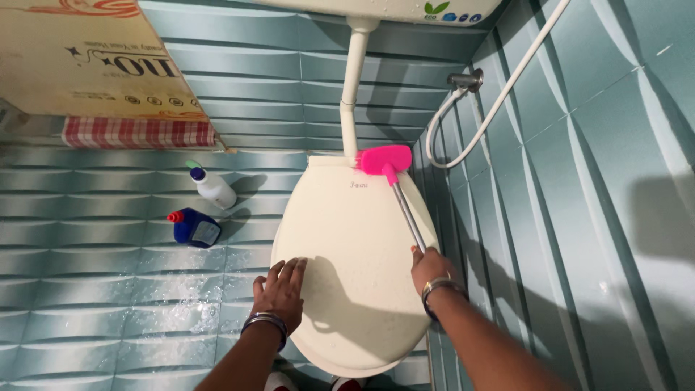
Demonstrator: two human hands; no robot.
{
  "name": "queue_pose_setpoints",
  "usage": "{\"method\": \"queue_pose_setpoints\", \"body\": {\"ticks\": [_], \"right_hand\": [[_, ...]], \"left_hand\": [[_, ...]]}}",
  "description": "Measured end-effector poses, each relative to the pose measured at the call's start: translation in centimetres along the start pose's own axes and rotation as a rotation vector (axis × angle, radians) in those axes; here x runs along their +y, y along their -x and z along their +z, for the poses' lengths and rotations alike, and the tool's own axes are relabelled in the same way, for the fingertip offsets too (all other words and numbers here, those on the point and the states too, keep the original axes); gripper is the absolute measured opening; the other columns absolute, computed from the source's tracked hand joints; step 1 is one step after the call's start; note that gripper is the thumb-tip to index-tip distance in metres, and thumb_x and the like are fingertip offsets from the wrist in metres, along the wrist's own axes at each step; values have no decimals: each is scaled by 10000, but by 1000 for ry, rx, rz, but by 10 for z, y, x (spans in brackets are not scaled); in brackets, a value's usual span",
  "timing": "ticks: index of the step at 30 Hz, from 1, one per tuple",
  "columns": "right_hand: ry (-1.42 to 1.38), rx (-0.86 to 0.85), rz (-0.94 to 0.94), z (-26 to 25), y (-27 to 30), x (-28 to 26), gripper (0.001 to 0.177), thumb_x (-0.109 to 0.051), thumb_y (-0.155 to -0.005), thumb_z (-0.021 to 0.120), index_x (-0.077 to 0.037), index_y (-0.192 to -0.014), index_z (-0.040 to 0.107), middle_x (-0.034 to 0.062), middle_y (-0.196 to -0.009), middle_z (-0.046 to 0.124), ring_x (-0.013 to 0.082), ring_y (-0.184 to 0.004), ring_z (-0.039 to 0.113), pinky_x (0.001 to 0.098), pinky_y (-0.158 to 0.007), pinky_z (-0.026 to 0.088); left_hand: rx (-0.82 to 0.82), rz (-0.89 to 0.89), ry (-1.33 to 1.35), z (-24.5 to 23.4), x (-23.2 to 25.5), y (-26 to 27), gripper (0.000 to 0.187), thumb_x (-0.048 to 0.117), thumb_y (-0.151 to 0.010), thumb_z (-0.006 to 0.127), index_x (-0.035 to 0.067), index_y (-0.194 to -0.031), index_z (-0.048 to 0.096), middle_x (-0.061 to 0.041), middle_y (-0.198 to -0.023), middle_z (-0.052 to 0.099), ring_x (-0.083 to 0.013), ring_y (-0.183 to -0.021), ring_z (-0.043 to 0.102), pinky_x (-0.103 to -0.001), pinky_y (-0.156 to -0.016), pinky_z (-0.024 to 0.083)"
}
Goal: The person scrubs the closed toilet seat and lid with a pink toilet brush. The person repeatedly wipes the top surface of the toilet seat and lid, moving the brush back and forth across the entire area.
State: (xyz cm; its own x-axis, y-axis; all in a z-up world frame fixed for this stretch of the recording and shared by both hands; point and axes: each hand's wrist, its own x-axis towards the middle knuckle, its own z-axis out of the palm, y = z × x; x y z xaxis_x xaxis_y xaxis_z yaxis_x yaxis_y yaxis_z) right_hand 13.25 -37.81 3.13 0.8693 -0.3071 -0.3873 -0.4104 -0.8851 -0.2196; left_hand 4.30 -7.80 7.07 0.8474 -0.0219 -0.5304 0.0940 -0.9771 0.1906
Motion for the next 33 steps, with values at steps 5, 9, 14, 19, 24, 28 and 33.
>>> {"method": "queue_pose_setpoints", "body": {"ticks": [5,9,14,19,24,28,33], "right_hand": [[-22,-73,159,67,63,75,586,-588,-1022,407,-78,-1029,696,256,-1032,733,462,-1018,688,551,-905,551],[-11,-329,345,132,111,166,507,-518,-1045,406,-88,-1138,658,218,-982,808,356,-975,806,488,-930,602],[15,-219,260,147,99,204,564,-559,-1005,414,-88,-1112,705,212,-995,783,368,-986,788,491,-925,601],[-45,-100,174,67,20,135,713,-631,-1010,343,-46,-1079,745,248,-1035,743,445,-1027,717,552,-890,565],[-246,-170,188,37,-11,113,751,-662,-964,394,0,-1026,743,270,-976,756,469,-928,711,545,-813,551],[-88,-192,125,73,11,182,870,-723,-972,344,33,-840,753,267,-802,736,436,-780,688,540,-753,505],[-25,-265,290,111,58,264,815,-694,-980,380,8,-756,729,230,-700,673,383,-680,674,518,-685,493]], "left_hand": [[-45,-26,-24,-10,-1,2,828,212,-960,627,235,-1608,113,18,-1663,185,-210,-1534,180,-528,-1213,227],[-42,8,-48,-10,8,11,822,210,-961,623,229,-1610,119,21,-1663,194,-212,-1541,175,-512,-1213,239],[-30,51,-63,-5,14,14,827,189,-966,614,208,-1617,103,-1,-1669,178,-230,-1532,173,-521,-1199,236],[-48,46,-15,-5,10,7,825,222,-967,621,222,-1610,105,-9,-1671,167,-225,-1536,156,-521,-1213,216],[-60,45,-32,-4,1,6,828,254,-979,619,234,-1618,92,5,-1669,171,-217,-1538,168,-525,-1224,221],[-98,-24,-21,-9,3,3,847,281,-984,622,266,-1621,64,30,-1679,146,-205,-1535,188,-518,-1219,268],[-19,-134,204,-13,13,7,913,191,-930,695,262,-1607,86,-62,-1699,94,-334,-1421,423,-426,-1115,487]]}}
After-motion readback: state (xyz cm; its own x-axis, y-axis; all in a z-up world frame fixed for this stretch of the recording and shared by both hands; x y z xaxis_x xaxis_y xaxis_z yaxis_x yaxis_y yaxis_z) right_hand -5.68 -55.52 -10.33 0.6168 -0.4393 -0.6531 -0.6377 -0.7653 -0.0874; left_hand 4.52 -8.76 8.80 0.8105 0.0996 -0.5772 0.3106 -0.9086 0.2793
